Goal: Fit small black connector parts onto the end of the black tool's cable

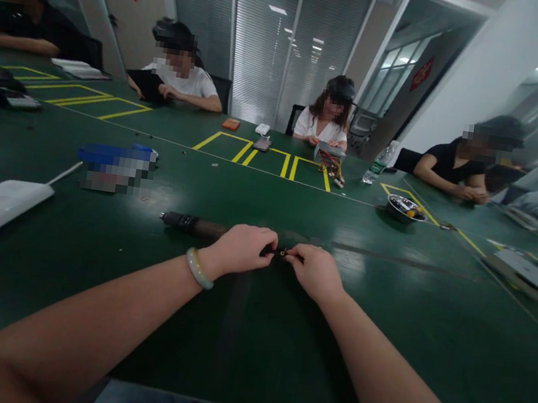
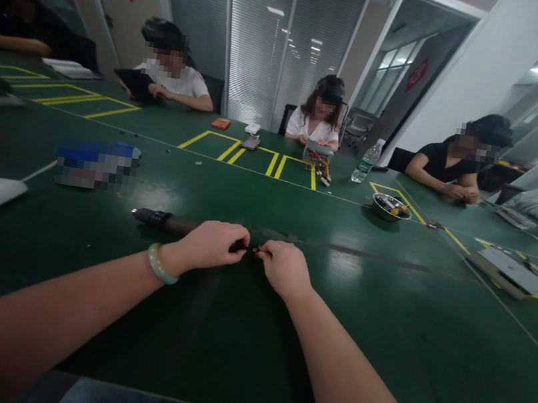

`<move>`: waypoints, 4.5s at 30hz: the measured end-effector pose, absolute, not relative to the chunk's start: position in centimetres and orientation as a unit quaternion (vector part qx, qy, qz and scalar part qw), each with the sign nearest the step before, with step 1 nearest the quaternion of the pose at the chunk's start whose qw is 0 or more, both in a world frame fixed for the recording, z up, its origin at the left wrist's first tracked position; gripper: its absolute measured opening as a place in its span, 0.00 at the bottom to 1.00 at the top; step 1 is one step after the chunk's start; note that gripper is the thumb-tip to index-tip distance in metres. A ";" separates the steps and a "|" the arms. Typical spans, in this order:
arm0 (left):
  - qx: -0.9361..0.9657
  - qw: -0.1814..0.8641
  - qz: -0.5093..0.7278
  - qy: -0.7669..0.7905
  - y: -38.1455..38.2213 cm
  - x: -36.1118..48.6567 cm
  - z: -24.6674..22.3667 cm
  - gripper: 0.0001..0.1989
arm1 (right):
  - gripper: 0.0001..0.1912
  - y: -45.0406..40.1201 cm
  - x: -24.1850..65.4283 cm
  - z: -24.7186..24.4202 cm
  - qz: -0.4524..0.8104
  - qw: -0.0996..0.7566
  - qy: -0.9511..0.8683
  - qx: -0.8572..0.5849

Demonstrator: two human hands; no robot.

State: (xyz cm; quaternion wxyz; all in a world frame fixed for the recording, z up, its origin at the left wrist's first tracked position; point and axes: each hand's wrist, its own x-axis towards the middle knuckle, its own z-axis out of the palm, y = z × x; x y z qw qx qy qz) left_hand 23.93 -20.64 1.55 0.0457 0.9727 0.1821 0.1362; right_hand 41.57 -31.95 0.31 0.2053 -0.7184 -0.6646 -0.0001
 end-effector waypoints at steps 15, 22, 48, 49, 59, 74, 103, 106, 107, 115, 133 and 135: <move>0.975 0.029 0.150 0.162 -20.8 23.8 1.3 0.07 | 0.04 -32.0 40.8 0.2 -0.027 0.168 -0.683 -0.710; 0.976 0.048 0.142 0.158 -20.4 23.8 1.2 0.08 | 0.04 -32.1 40.8 0.1 -0.050 0.163 -0.687 -0.706; 0.973 0.079 0.160 0.150 -19.8 23.8 0.8 0.08 | 0.04 -32.1 40.7 0.0 -0.047 0.179 -0.707 -0.682; 0.973 0.079 0.159 0.150 -19.8 23.8 0.8 0.08 | 0.04 -32.1 40.7 0.0 -0.047 0.182 -0.707 -0.682; 0.972 0.083 0.158 0.151 -19.9 23.8 0.8 0.08 | 0.04 -32.1 40.6 0.0 -0.045 0.178 -0.709 -0.680; 0.973 0.089 0.151 0.147 -19.9 23.9 0.8 0.08 | 0.05 -31.9 40.5 -0.1 -0.042 0.184 -0.714 -0.674; 0.975 0.086 0.146 0.142 -20.1 23.9 0.9 0.05 | 0.05 -31.5 40.5 -0.3 -0.045 0.189 -0.720 -0.666; 0.976 0.078 0.139 0.146 -20.3 23.8 1.2 0.05 | 0.06 -31.3 40.5 -0.4 -0.053 0.190 -0.715 -0.671; 0.977 0.075 0.137 0.148 -20.4 23.8 1.2 0.06 | 0.06 -31.2 40.5 -0.4 -0.057 0.191 -0.712 -0.673; 0.978 0.058 0.140 0.146 -20.5 24.0 1.2 0.04 | 0.07 -31.1 40.2 -0.3 -0.127 0.165 -0.699 -0.684; 0.973 0.052 0.207 0.087 -22.9 23.1 3.9 0.06 | 0.07 -30.2 40.6 -0.1 -0.109 0.137 -0.749 -0.638; 0.984 0.072 0.160 0.015 -23.3 22.8 3.8 0.09 | 0.05 -30.1 40.6 -0.1 -0.111 0.140 -0.759 -0.626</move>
